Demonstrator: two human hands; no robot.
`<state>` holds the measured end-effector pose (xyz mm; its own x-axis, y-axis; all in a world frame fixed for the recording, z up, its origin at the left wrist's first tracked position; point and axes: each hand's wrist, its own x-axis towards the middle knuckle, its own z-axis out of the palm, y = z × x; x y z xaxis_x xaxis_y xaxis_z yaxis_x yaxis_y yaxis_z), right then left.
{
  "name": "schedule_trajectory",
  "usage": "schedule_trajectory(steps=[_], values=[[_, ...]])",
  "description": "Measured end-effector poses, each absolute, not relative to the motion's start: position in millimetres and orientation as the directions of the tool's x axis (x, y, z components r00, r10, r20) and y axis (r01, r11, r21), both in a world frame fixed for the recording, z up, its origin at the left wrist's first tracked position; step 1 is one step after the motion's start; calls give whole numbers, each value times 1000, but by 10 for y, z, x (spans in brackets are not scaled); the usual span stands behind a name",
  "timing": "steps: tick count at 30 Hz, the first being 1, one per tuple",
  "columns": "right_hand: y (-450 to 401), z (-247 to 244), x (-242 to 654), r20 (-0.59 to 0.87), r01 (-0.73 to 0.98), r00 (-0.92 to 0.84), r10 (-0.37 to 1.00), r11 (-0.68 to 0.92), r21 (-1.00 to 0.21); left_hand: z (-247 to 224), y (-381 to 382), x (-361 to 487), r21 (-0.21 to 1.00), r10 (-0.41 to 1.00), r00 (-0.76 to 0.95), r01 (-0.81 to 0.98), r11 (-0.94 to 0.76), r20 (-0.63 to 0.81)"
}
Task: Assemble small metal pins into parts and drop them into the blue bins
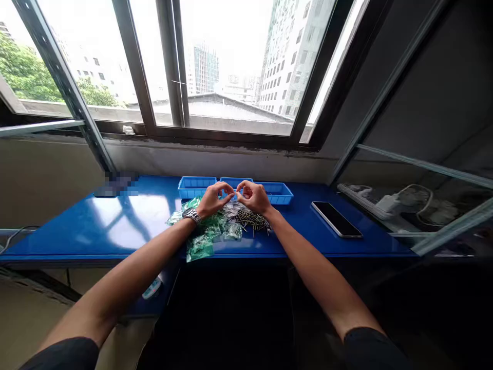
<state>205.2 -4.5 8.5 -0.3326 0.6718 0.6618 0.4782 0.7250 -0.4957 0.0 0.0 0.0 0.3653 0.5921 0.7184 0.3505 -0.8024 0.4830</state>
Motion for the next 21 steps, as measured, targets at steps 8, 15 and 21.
schedule_trajectory(steps=[8,15,21], values=[[-46,99,2042,665,457,-329,670,730,-509,-20,-8,-10,482,596,383,356,-801,706],[10,79,2070,594,429,-388,704,709,-560,-24,-1,-9,551,635,305,322,-770,710],[11,70,2063,573,416,-428,699,716,-562,-4,-17,-7,556,638,309,318,-768,705]])
